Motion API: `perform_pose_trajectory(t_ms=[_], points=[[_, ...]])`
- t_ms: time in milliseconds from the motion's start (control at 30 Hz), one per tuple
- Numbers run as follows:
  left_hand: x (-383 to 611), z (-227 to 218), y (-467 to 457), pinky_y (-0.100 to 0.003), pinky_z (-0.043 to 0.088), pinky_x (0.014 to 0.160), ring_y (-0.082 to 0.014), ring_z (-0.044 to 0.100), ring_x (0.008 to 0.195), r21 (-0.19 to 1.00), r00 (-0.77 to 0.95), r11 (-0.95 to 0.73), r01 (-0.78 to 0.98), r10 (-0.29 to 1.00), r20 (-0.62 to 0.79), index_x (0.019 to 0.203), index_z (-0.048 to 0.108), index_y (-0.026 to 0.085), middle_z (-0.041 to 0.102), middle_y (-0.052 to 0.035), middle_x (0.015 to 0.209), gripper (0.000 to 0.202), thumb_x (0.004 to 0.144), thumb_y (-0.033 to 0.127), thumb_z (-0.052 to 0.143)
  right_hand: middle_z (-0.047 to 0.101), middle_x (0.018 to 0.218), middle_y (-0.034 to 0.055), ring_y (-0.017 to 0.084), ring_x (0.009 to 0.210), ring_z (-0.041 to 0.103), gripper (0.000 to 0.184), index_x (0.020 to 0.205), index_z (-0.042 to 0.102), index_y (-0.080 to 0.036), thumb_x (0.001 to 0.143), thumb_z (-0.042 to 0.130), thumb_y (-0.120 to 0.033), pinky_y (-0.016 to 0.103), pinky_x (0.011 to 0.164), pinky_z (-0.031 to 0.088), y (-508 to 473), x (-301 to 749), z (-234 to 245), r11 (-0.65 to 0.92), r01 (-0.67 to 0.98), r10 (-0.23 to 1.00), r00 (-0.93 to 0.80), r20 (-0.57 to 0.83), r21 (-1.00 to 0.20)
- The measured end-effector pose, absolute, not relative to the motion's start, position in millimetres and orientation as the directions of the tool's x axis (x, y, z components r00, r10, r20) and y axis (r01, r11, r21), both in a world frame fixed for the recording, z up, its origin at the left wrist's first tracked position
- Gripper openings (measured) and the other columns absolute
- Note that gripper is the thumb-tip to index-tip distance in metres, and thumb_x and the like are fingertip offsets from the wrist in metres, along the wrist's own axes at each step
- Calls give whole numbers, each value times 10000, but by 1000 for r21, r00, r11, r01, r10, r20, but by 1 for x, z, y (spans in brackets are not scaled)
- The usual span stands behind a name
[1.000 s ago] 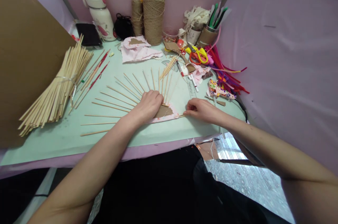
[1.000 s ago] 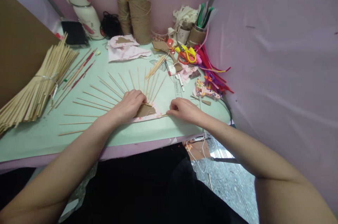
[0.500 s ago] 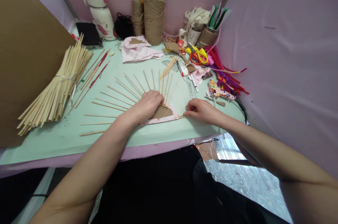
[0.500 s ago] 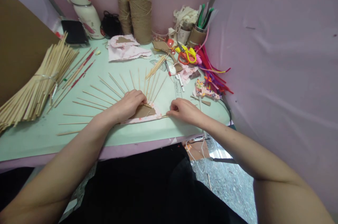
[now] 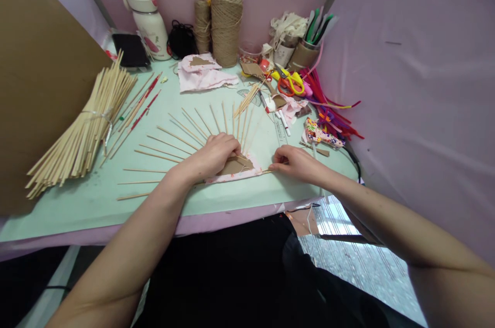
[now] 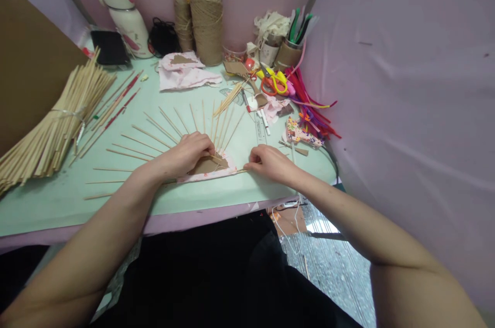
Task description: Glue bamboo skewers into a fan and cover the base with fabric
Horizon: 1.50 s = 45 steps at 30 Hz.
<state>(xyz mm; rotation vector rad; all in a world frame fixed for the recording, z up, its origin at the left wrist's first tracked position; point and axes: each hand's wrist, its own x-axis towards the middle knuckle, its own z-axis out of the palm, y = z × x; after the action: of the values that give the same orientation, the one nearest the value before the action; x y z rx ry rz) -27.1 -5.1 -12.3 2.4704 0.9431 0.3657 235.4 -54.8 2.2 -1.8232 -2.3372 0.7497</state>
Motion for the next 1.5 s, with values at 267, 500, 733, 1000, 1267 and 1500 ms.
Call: perform_pose_trajectory(t_ms=[267, 500, 733, 1000, 1267, 1500], points=[[-24, 1, -24, -357, 376, 808, -211, 518, 881, 468, 724, -669, 577, 684, 84, 887, 555, 187, 584, -48, 889, 53, 905, 173, 507, 628, 784, 27, 169, 722, 558, 180, 727, 587, -208, 818, 646, -352, 282, 643, 375, -56, 238, -3, 199, 871, 932, -309, -188, -449], [-15, -2, -31, -354, 364, 839, -211, 528, 957, 441, 812, -749, 494, 579, 74, 1001, 660, 235, 619, -39, 950, 160, 938, 227, 513, 628, 794, 25, 170, 749, 564, 173, 737, 588, -207, 828, 639, -345, 280, 665, 385, -60, 241, -3, 206, 844, 936, -318, -153, -495], [-15, -12, -32, -328, 425, 829, -202, 559, 951, 439, 847, -808, 393, 504, 169, 1021, 707, 209, 651, -70, 977, 231, 966, 263, 489, 628, 822, 32, 178, 785, 572, 173, 774, 605, -204, 843, 645, -358, 287, 695, 403, -64, 243, 0, 218, 826, 936, -327, -127, -519], [-16, -21, -31, -314, 447, 827, -191, 578, 935, 462, 834, -814, 352, 497, 241, 1068, 708, 198, 669, -72, 1008, 282, 984, 294, 457, 619, 846, 39, 186, 809, 575, 160, 784, 603, -207, 846, 645, -348, 294, 716, 413, -67, 244, 0, 222, 818, 939, -326, -110, -530], [-18, -21, -31, -316, 475, 825, -192, 601, 956, 500, 824, -802, 326, 501, 265, 1024, 723, 202, 686, -73, 987, 251, 966, 256, 485, 608, 856, 39, 183, 808, 573, 144, 791, 612, -203, 838, 647, -334, 297, 728, 415, -67, 245, -3, 236, 810, 939, -333, -89, -537], [-24, -16, -31, -290, 502, 782, -159, 628, 870, 499, 733, -797, 341, 558, 390, 1019, 743, 223, 697, -61, 929, 204, 929, 205, 562, 606, 876, 40, 179, 823, 581, 92, 810, 639, -200, 842, 645, -286, 301, 760, 428, -67, 248, -4, 255, 788, 930, -359, -81, -560]])
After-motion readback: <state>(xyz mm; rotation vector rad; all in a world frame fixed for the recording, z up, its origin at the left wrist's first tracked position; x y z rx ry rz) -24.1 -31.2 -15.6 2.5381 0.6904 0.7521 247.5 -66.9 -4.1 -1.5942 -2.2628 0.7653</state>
